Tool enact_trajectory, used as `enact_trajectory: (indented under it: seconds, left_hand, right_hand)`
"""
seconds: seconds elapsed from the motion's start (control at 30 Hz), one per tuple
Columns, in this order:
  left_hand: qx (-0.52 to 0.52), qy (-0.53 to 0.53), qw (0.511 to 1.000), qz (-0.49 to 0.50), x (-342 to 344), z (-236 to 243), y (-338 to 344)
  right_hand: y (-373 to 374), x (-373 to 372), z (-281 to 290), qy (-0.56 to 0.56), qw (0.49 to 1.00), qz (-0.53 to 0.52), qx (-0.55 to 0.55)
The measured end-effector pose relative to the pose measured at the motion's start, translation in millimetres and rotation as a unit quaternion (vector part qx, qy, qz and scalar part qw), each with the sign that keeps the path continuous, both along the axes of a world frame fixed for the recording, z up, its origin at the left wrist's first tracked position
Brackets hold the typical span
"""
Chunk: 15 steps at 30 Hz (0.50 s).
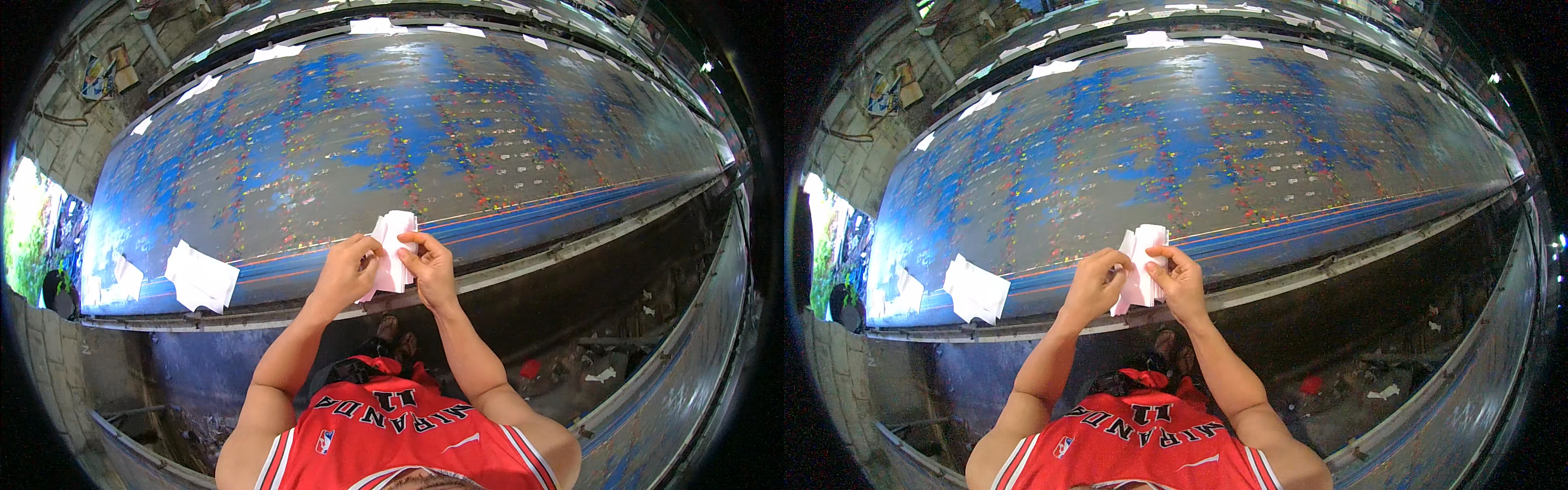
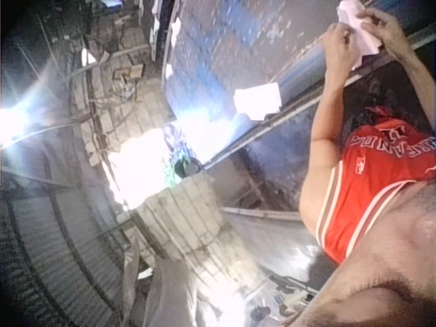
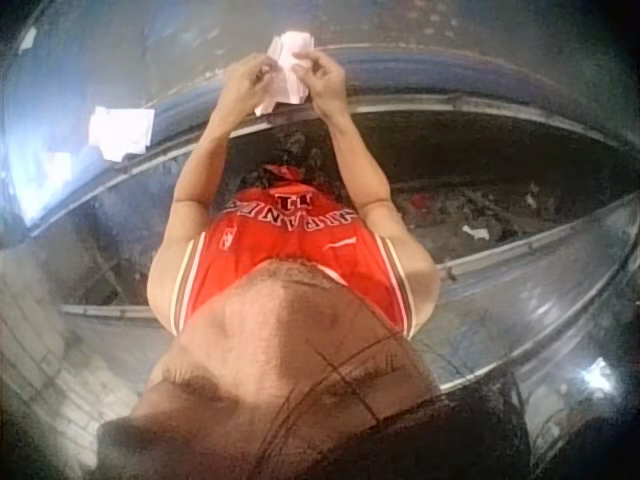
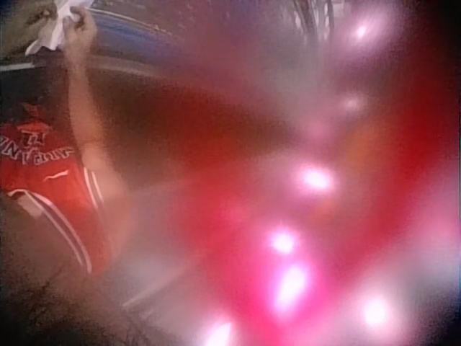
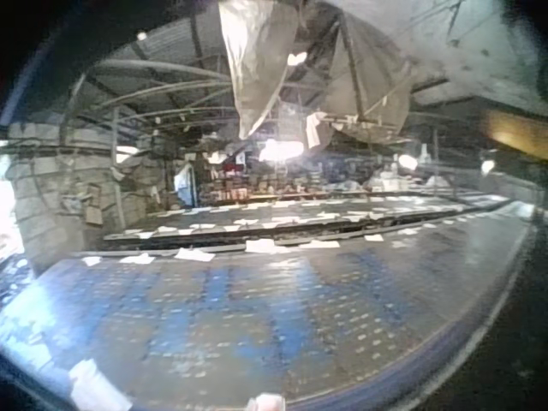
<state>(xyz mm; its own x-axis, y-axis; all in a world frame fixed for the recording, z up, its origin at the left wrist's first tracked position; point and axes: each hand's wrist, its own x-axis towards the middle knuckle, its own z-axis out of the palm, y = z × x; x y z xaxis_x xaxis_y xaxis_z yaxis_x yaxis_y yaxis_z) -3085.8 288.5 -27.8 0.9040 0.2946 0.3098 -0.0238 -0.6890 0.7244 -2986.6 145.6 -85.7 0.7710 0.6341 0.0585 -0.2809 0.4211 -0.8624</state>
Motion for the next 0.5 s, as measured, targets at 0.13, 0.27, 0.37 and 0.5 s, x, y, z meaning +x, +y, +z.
enact_trajectory:
  seconds: [0.13, 0.27, 0.37, 0.5]
  left_hand:
    - [-0.019, 0.032, 0.999, -0.001, 4.4, 3.5, 2.0]
    - [-0.005, 0.034, 0.999, -0.026, 13.6, 2.5, 17.6]
    - [-0.025, 0.033, 0.999, -0.023, 14.8, 1.9, 28.9]
    - [-0.102, 0.076, 0.992, -0.014, 11.7, 5.0, 46.4]
  right_hand:
    - [3.2, 3.9, 0.6, -0.006, 1.0, 0.012, -0.013]
    - [14.2, 7.6, 3.5, -0.083, 0.996, -0.008, -0.044]
    - [24.3, 10.6, 9.8, -0.092, 0.995, -0.013, -0.043]
    - [34.7, 12.3, 22.6, -0.056, 0.998, 0.0, -0.038]
